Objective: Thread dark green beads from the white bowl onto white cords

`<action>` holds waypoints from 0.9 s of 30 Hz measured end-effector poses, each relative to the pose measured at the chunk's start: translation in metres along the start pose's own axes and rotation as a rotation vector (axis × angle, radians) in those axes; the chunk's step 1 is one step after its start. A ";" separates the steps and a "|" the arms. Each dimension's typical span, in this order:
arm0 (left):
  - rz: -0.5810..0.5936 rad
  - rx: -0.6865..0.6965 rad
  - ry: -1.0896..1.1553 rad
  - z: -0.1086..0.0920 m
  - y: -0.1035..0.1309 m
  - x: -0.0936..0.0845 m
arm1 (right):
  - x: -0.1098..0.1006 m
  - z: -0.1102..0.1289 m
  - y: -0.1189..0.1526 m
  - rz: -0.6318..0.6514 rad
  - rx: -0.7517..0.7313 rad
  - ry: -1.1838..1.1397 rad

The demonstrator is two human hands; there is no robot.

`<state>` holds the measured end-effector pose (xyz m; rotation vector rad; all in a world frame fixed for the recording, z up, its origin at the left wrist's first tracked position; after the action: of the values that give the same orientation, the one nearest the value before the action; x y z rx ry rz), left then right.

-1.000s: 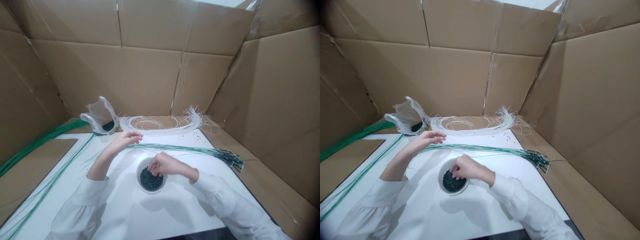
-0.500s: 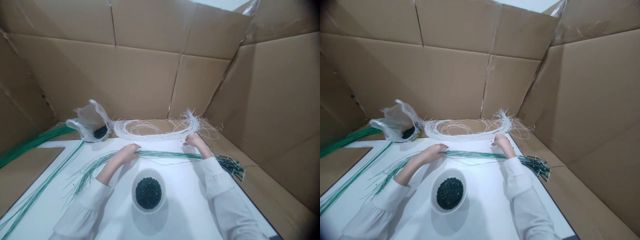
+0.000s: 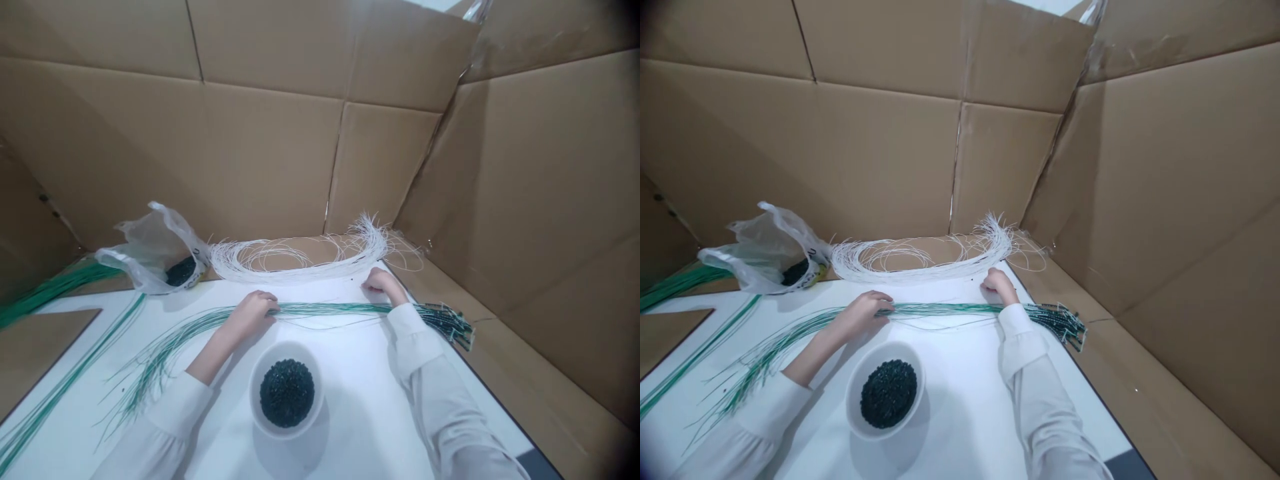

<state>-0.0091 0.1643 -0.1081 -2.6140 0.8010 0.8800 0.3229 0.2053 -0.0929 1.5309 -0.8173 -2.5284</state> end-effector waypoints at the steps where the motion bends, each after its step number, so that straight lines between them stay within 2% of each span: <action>1: 0.021 -0.002 -0.068 -0.002 0.001 0.001 | -0.007 0.002 0.007 -0.026 -0.048 -0.037; 5: 0.217 -0.003 -0.228 -0.026 0.001 0.006 | -0.039 0.022 0.054 -0.183 -0.340 -0.245; 6: 0.246 0.009 -0.231 -0.036 -0.001 0.006 | -0.048 0.030 0.071 -0.243 -0.538 -0.432; 7: 0.236 0.032 -0.219 -0.049 -0.005 0.004 | -0.054 0.037 0.089 -0.270 -0.724 -0.579; 9: 0.107 0.097 -0.194 -0.080 -0.017 -0.005 | -0.059 0.050 0.117 -0.261 -0.934 -0.732; 10: 0.035 0.142 -0.174 -0.096 -0.024 -0.009 | -0.058 0.056 0.127 -0.236 -0.987 -0.759; 12: 0.000 0.221 -0.036 -0.126 -0.040 -0.012 | -0.050 0.068 0.141 -0.195 -1.022 -0.755; 14: 0.103 0.277 0.247 -0.149 -0.056 -0.007 | -0.038 0.080 0.146 -0.203 -1.016 -0.674; 15: 0.172 0.289 0.395 -0.157 -0.062 -0.002 | -0.032 0.085 0.147 -0.250 -1.001 -0.595; 16: 0.193 0.288 0.522 -0.163 -0.066 0.001 | -0.026 0.090 0.148 -0.319 -0.989 -0.486; 18: 0.122 0.256 0.703 -0.167 -0.072 0.002 | -0.014 0.101 0.148 -0.438 -0.999 -0.268; 20: -0.031 0.175 0.862 -0.161 -0.073 -0.004 | -0.006 0.109 0.146 -0.522 -0.970 -0.096; 22: -0.148 0.055 1.081 -0.149 -0.073 -0.015 | -0.005 0.110 0.141 -0.522 -0.944 -0.016; 23: -0.165 0.014 1.202 -0.144 -0.073 -0.023 | -0.007 0.108 0.138 -0.504 -0.927 -0.007; 25: -0.288 -0.043 1.367 -0.130 -0.071 -0.051 | -0.019 0.097 0.132 -0.473 -0.873 -0.023; 27: -0.455 -0.031 1.416 -0.113 -0.067 -0.091 | -0.039 0.076 0.124 -0.501 -0.778 -0.039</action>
<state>0.0230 0.2106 0.0412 -2.9405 0.3167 -1.2221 0.2526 0.1421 0.0247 1.4956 0.5927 -2.6601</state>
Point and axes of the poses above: each hand's wrist, its own y-axis away from the middle knuckle, its own x-axis out of the palm, z = x × y, the point moved 5 cm from there along -y, towards the middle knuckle, and after that the axes turned 14 degrees about z, right-handed, at the moved point
